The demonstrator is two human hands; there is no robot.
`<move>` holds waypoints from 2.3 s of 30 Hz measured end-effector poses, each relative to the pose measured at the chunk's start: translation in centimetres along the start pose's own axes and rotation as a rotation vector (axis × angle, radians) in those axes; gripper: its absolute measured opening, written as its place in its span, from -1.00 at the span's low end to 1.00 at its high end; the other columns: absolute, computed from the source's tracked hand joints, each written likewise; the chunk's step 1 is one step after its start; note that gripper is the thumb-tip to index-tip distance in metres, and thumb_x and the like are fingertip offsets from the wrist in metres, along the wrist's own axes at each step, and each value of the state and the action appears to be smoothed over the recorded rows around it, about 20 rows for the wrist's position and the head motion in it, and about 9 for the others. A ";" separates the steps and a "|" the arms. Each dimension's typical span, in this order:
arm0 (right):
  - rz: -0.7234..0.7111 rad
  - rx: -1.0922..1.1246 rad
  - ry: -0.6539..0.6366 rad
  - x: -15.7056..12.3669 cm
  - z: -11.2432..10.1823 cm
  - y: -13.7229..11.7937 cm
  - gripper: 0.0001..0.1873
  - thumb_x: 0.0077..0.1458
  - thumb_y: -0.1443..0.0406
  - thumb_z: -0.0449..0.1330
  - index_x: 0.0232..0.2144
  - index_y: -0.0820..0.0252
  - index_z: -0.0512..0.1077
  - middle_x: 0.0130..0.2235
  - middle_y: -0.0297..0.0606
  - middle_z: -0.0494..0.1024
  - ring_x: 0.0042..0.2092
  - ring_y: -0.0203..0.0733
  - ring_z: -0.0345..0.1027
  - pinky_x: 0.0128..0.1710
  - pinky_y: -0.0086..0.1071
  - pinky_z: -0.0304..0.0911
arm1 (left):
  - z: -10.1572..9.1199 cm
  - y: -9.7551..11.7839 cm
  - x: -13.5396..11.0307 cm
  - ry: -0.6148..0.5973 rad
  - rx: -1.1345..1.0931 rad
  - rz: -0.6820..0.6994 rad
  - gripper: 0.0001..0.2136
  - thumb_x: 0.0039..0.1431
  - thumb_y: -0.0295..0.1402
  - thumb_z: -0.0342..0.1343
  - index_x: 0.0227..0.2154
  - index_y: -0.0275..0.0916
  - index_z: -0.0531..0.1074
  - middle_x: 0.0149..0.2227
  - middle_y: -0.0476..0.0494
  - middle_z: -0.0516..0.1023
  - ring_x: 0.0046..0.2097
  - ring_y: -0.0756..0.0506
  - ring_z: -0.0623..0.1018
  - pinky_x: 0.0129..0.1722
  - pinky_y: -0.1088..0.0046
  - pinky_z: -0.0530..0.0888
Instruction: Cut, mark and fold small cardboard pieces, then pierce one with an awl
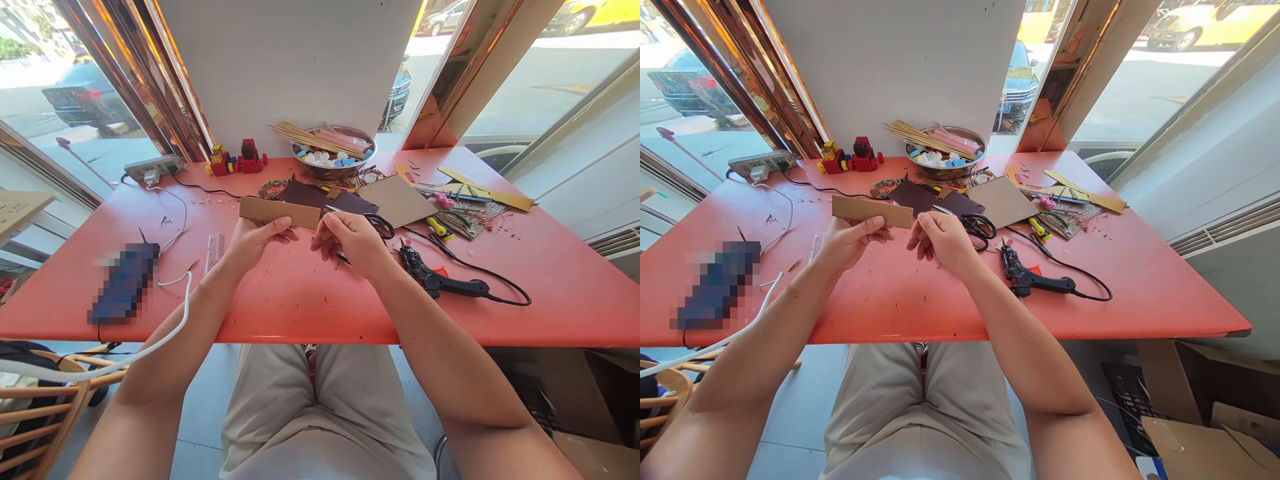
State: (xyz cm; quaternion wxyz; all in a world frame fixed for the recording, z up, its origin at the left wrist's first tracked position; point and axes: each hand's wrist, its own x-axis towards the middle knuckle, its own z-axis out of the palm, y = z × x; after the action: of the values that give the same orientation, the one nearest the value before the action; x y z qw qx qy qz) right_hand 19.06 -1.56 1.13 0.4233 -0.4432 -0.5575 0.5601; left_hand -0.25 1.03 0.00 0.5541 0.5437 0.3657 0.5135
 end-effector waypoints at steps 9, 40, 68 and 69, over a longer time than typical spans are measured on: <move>-0.163 -0.006 0.042 -0.2 -0.2 0.2 -0.72 0.02 0.13 0.40 -0.38 0.14 0.42 -0.44 -0.31 0.62 -0.54 -0.36 0.37 -0.56 -0.46 0.21 | -0.8 -0.6 0.1 -0.047 0.035 0.006 -0.50 -0.26 0.02 0.59 -0.39 -0.24 0.58 -0.45 -0.15 0.70 -0.39 -0.21 0.74 -0.48 0.42 0.61; -0.236 -0.023 0.149 0.3 0.8 1.9 -0.82 -0.04 0.20 0.33 -0.36 0.09 0.45 -0.31 -0.33 0.62 -0.22 -0.17 0.48 -0.11 -0.22 0.44 | 0.8 -0.6 -0.5 -0.116 0.162 -0.061 -0.52 -0.26 0.05 0.56 -0.43 -0.22 0.60 -0.44 -0.11 0.69 -0.37 -0.12 0.68 -0.39 0.38 0.65; -0.111 0.213 0.097 0.2 1.8 2.0 -0.78 -0.17 0.24 0.35 -0.41 0.10 0.44 -0.35 -0.36 0.56 -0.22 -0.21 0.42 -0.17 -0.30 0.38 | 1.7 -1.3 -0.9 0.064 0.128 0.093 -0.78 -0.20 -0.26 0.37 -0.41 -0.16 0.56 -0.42 -0.03 0.66 -0.32 -0.11 0.66 -0.31 0.36 0.62; -0.110 0.223 0.098 0.2 1.9 2.0 -0.77 -0.19 0.23 0.36 -0.42 0.10 0.43 -0.35 -0.36 0.56 -0.22 -0.21 0.42 -0.16 -0.29 0.38 | 1.7 -1.3 -0.9 0.065 0.130 0.090 -0.77 -0.19 -0.26 0.36 -0.41 -0.16 0.55 -0.43 -0.02 0.66 -0.33 -0.10 0.64 -0.32 0.36 0.61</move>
State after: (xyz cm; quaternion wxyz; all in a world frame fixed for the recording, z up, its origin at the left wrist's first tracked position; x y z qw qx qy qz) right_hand 17.25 -1.85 -0.91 0.5269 -0.3890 -0.4939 0.5719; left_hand 1.44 -0.12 -1.13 0.4818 0.5775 0.3910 0.5305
